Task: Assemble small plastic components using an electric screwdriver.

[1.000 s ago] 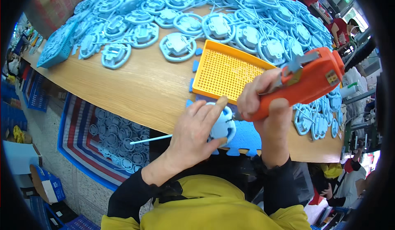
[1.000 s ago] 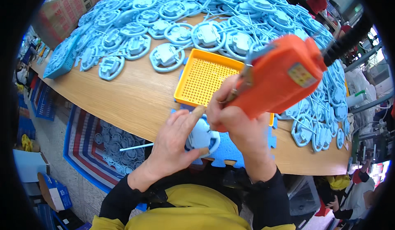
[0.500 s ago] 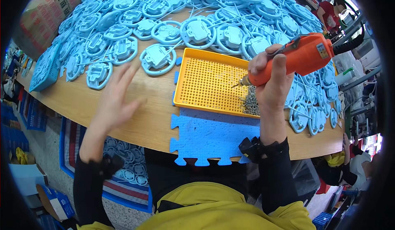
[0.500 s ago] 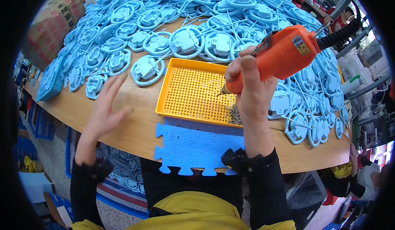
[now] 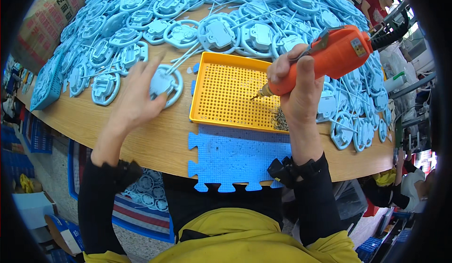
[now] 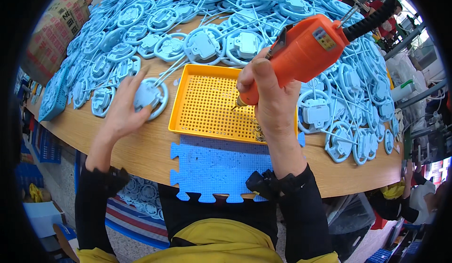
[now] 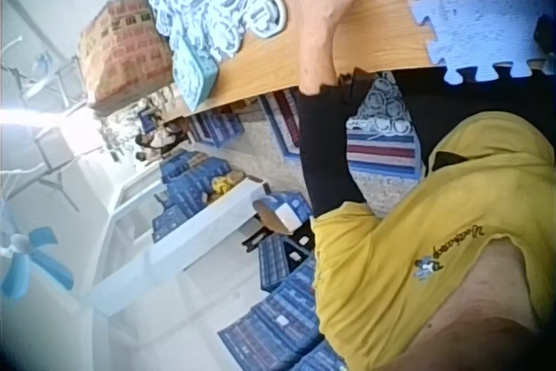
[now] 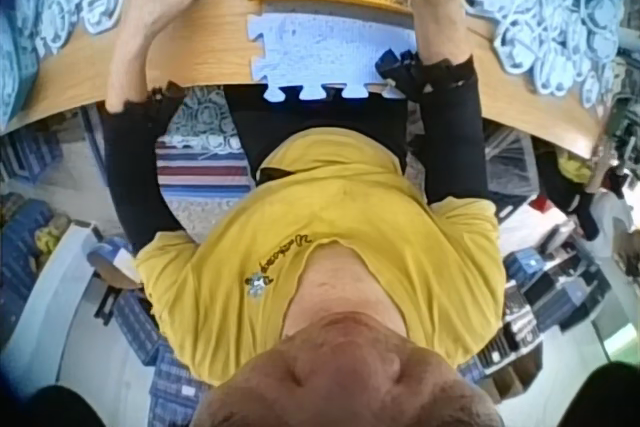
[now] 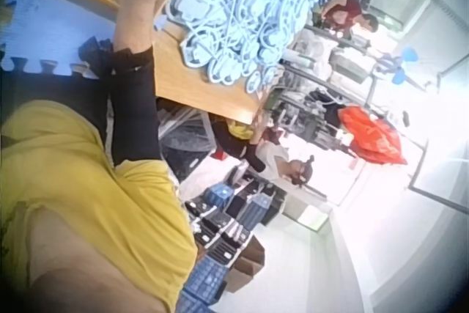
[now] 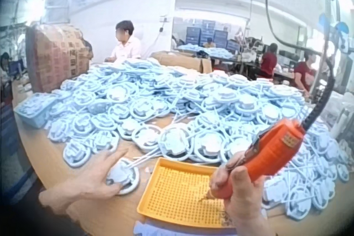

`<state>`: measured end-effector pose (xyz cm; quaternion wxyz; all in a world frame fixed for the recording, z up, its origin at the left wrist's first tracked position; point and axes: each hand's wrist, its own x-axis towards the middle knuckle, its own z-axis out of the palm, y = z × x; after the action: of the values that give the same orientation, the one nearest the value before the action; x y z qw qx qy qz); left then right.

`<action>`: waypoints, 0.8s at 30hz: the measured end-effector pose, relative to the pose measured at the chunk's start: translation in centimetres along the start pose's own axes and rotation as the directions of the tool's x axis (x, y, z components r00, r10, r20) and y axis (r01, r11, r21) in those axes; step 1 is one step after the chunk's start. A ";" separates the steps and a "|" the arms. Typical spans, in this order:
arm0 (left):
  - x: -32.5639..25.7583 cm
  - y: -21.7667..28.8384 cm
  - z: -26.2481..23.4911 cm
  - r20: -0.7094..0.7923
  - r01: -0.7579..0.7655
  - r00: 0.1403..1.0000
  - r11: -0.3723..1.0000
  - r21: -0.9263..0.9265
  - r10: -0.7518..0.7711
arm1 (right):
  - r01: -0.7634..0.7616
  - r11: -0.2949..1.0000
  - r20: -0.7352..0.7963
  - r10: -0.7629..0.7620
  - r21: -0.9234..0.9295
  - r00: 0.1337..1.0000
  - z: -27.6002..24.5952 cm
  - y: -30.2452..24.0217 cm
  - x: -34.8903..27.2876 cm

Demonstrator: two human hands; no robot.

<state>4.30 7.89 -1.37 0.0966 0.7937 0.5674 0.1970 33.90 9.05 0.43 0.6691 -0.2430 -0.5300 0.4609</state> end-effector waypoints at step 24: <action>-11.9 13.3 2.3 -0.064 -0.086 0.996 0.909 -0.407 0.066 | 0.045 0.999 -0.035 -0.045 -0.019 0.998 -0.3 0.4 0.4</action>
<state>13.39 -7.62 -0.85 0.2388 0.7723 0.4845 0.3345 34.04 9.64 0.16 0.6864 -0.2452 -0.5275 0.4364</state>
